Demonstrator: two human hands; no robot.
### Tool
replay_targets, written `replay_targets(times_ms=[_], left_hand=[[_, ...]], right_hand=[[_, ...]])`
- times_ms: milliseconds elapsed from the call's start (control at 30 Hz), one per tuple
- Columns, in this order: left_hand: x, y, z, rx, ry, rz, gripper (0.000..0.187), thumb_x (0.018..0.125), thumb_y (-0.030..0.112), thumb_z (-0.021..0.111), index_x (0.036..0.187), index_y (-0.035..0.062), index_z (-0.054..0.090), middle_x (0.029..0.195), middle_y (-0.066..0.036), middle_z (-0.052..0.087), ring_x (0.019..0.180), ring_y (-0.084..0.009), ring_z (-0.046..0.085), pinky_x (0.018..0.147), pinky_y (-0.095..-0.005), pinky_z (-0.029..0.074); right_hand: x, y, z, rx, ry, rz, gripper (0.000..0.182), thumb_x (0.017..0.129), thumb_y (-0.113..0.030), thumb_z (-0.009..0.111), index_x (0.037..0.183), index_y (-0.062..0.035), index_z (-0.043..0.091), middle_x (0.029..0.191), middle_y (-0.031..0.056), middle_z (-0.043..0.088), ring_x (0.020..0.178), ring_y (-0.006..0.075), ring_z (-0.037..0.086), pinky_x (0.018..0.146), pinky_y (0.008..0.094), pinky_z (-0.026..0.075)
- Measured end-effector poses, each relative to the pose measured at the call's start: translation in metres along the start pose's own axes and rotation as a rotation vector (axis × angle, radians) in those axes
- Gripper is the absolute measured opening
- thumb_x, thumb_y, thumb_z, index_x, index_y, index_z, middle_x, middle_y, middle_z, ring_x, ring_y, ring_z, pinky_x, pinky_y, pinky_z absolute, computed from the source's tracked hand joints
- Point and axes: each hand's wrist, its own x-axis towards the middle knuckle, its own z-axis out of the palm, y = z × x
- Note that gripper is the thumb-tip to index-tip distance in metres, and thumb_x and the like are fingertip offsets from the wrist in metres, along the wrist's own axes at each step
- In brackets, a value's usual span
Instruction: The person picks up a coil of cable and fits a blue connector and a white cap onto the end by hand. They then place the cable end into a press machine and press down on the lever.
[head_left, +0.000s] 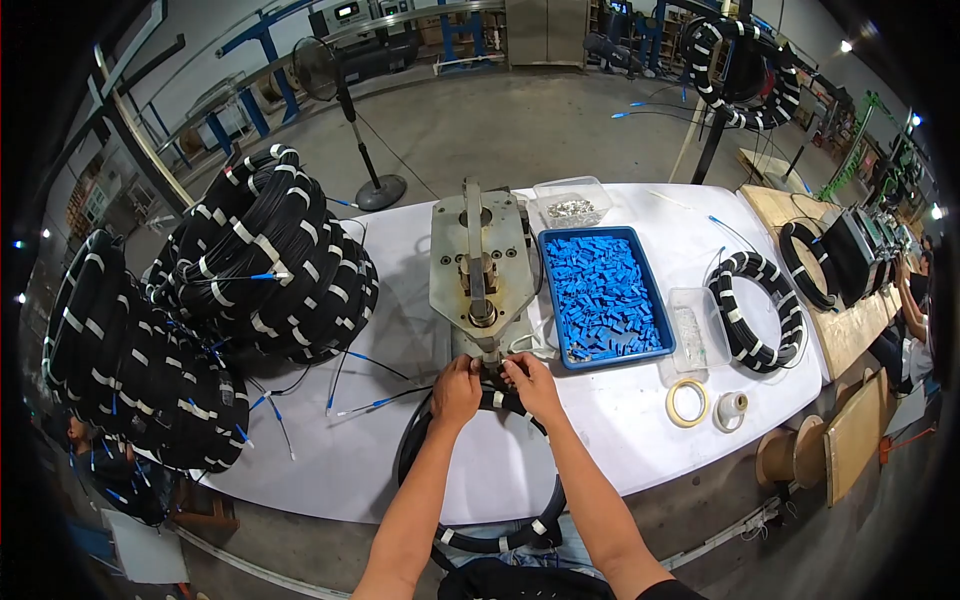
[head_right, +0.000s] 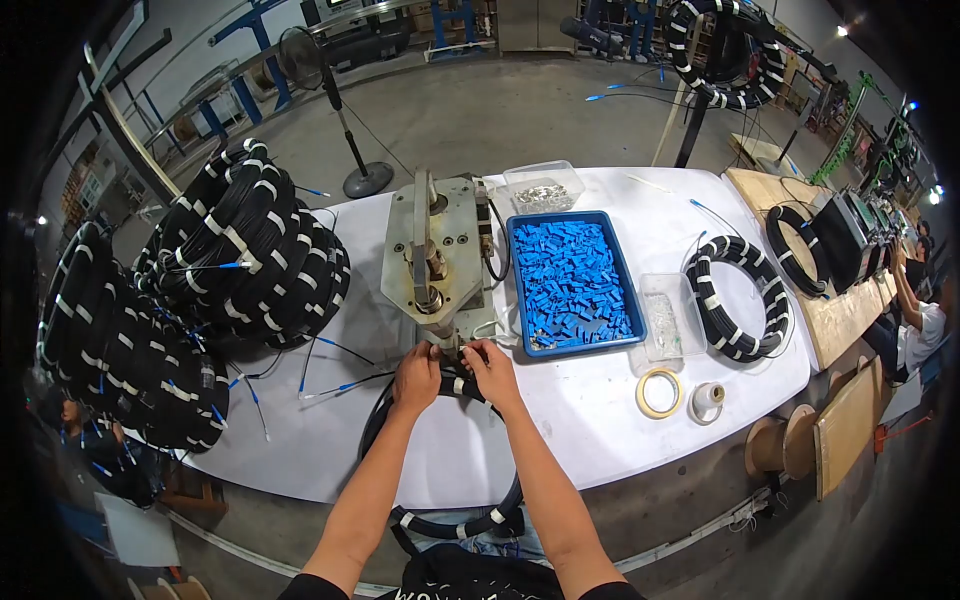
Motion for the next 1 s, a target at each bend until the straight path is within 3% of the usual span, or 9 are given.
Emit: replay_targets(times_ms=[333,467,1000], left_hand=[[0.0027,-0.0018,-0.0017,-0.055,-0.03,-0.036,0.034,0.101,0.032,0.044,0.091,0.0005,0.053,0.089,-0.023,0.061,0.086,-0.0472,0.057,0.072,-0.0525,0.045],[0.0035,-0.0021,0.0001,-0.068,-0.021,-0.031,0.035,0.101,0.033,0.044,0.092,0.0009,0.053,0.089,-0.023,0.061,0.086,-0.0474,0.057,0.072,-0.0524,0.045],[0.0046,-0.0022,-0.0009,-0.054,-0.021,-0.044,0.034,0.102,0.033,0.043,0.093,0.0018,0.053,0.091,-0.023,0.062,0.086,-0.047,0.057,0.072,-0.0528,0.046]], right_hand=[[0.0051,0.006,0.0016,-0.024,0.03,-0.013,0.022,0.096,-0.019,0.059,0.104,0.0017,0.061,0.079,0.0053,0.064,0.071,0.011,0.058,0.065,0.0253,0.047],[0.0044,0.0001,0.0005,-0.042,0.004,0.018,0.02,0.098,-0.018,0.057,0.105,0.0006,0.059,0.083,0.0034,0.063,0.077,0.0099,0.059,0.07,0.024,0.047],[0.0072,-0.0018,0.0043,-0.099,0.042,-0.017,0.019,0.097,-0.016,0.057,0.102,0.0022,0.06,0.078,0.0047,0.063,0.07,0.0105,0.059,0.067,0.0249,0.05]])
